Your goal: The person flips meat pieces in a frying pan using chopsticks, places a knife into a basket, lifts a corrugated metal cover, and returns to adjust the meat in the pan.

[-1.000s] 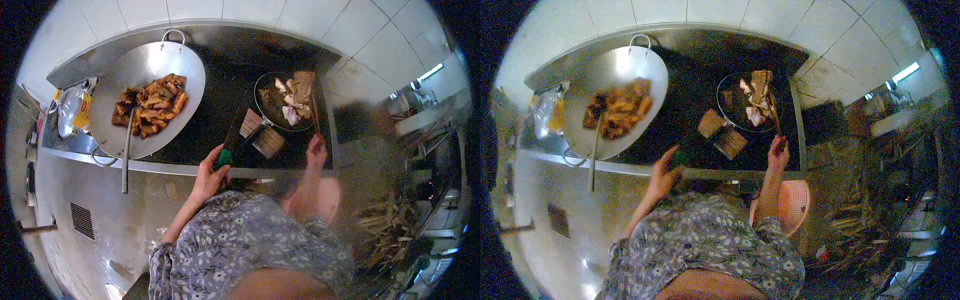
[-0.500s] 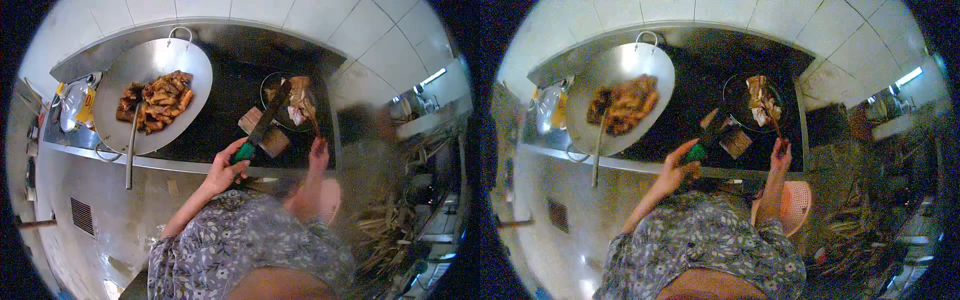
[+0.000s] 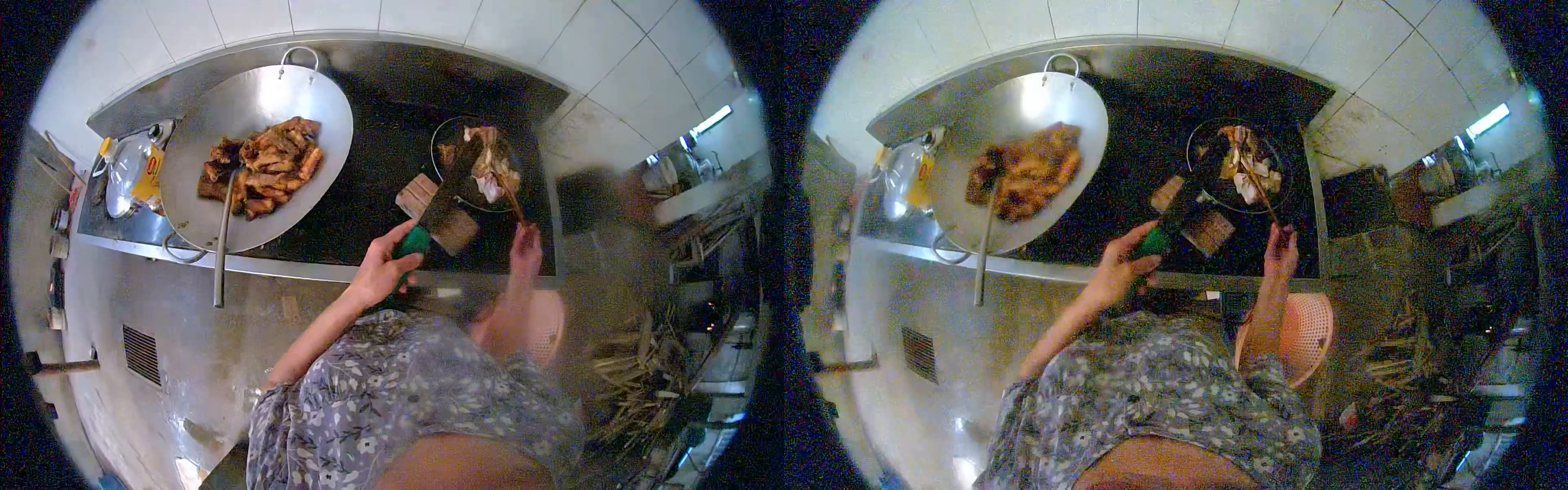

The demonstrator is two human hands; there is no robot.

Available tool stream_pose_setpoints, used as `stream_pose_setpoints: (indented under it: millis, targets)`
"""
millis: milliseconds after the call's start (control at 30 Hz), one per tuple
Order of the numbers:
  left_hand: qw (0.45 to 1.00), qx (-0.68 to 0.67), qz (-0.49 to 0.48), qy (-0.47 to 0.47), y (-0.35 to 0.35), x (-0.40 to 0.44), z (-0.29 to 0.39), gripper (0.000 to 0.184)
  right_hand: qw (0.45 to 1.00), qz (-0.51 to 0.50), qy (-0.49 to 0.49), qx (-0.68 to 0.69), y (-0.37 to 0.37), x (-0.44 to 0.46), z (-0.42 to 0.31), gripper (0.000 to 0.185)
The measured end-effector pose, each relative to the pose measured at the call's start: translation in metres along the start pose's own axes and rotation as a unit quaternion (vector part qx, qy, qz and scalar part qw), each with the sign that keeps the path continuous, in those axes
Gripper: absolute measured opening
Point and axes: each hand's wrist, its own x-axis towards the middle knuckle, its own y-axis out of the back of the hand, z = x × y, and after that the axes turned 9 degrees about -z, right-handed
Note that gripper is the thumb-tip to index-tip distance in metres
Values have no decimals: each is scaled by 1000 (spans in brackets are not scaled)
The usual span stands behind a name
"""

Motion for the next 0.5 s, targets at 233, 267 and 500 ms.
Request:
stream_pose_setpoints:
  millis: [233, 267, 500]
  targets:
    - [1000, -12, 2, -20, 0, 4, -6, 52, 997, 23, 65, -37, 21, 9, -11, 20]
    - [999, -24, 12, -29, 1, 3, -8, 52, 999, -22, -28, 33, 36, 16, -29, 21]
    - [993, -16, 100, -55, 28, -26, -25, 52, 995, -29, -28, -93, -17, 37, 16, 21]
